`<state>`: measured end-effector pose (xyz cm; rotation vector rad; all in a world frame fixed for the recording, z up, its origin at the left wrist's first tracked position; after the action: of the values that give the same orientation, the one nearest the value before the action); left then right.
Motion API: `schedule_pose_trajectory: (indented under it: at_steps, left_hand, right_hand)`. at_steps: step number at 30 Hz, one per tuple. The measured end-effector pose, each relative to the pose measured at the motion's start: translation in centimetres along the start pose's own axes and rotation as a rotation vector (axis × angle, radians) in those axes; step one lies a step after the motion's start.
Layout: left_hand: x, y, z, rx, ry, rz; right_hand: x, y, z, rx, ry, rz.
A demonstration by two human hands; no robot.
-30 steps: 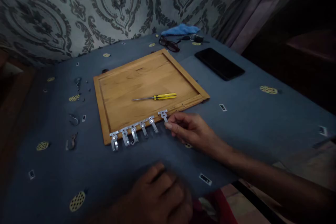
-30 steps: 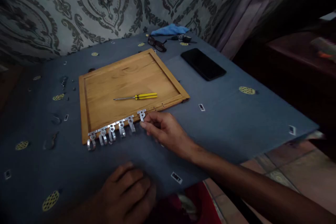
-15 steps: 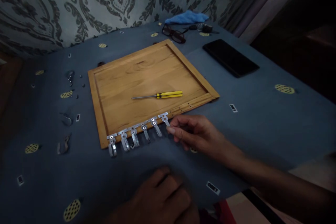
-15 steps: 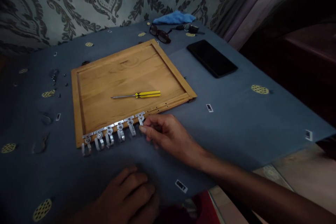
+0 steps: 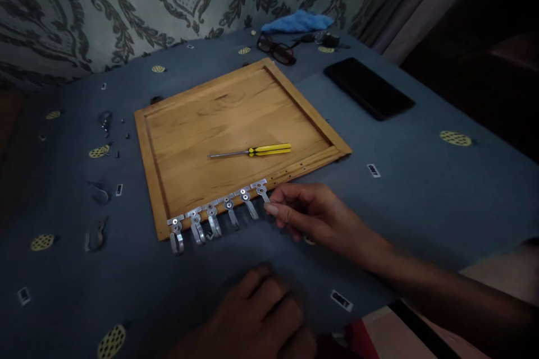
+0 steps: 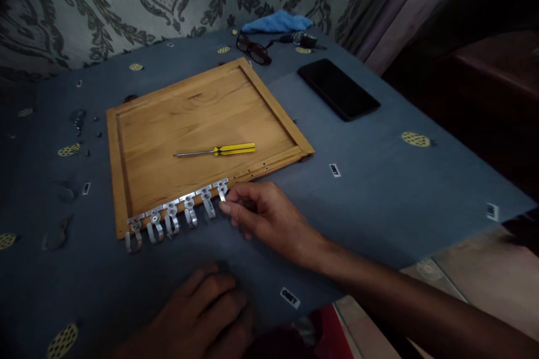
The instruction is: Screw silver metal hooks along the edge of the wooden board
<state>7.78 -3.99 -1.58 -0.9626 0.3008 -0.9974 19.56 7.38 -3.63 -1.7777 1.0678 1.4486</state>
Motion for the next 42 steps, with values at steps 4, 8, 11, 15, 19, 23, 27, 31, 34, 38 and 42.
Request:
schedule_pose_trajectory:
  at_steps: [4, 8, 11, 15, 19, 23, 27, 31, 34, 38, 42]
  left_hand:
    - [-0.05, -0.14, 0.13, 0.008, -0.014, 0.003]
    - [-0.10, -0.06, 0.25, 0.021, -0.031, -0.009]
    - [-0.09, 0.00, 0.18, 0.034, -0.027, -0.014]
    - [-0.10, 0.05, 0.06, 0.027, -0.026, -0.007]
    - [-0.03, 0.08, 0.01, 0.011, -0.016, -0.006]
    - [-0.07, 0.07, 0.04, 0.015, -0.019, -0.022]
    - [-0.12, 0.00, 0.11, 0.029, -0.020, -0.018]
    - [-0.09, 0.14, -0.13, -0.001, -0.022, -0.019]
    - [-0.01, 0.16, -0.39, -0.002, -0.016, -0.015]
    - [-0.03, 0.20, -0.32, 0.005, -0.017, -0.018]
    - [-0.17, 0.22, -0.02, 0.018, -0.037, -0.027]
  right_hand:
    - [0.07, 0.02, 0.11, 0.003, 0.011, 0.007]
    - [-0.03, 0.08, 0.11, -0.002, 0.012, 0.013]
    - [0.00, 0.05, 0.04, -0.003, 0.019, 0.006]
    - [0.09, 0.07, 0.02, -0.010, 0.009, 0.008]
    - [0.05, 0.14, 0.08, -0.012, 0.009, 0.020]
    - [-0.03, 0.16, 0.04, -0.013, 0.018, 0.020]
    - [0.04, 0.12, 0.01, -0.014, 0.008, 0.011]
    - [0.14, 0.06, 0.00, -0.004, 0.025, 0.012]
    - [0.02, 0.14, -0.02, -0.010, 0.025, 0.012]
    - [0.00, 0.16, -0.03, -0.005, 0.025, 0.022]
    - [0.15, 0.11, -0.02, -0.008, 0.018, 0.009]
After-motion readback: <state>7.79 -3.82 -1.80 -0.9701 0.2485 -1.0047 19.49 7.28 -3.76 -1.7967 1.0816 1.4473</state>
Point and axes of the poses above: each hand's wrist, its own z-axis towards the middle knuckle, its own y-axis out of the palm, x = y × z, the point moved 5 cm from there along z, towards the middle knuckle, and after that the axes turned 5 degrees about z, right-handed, at the moved point
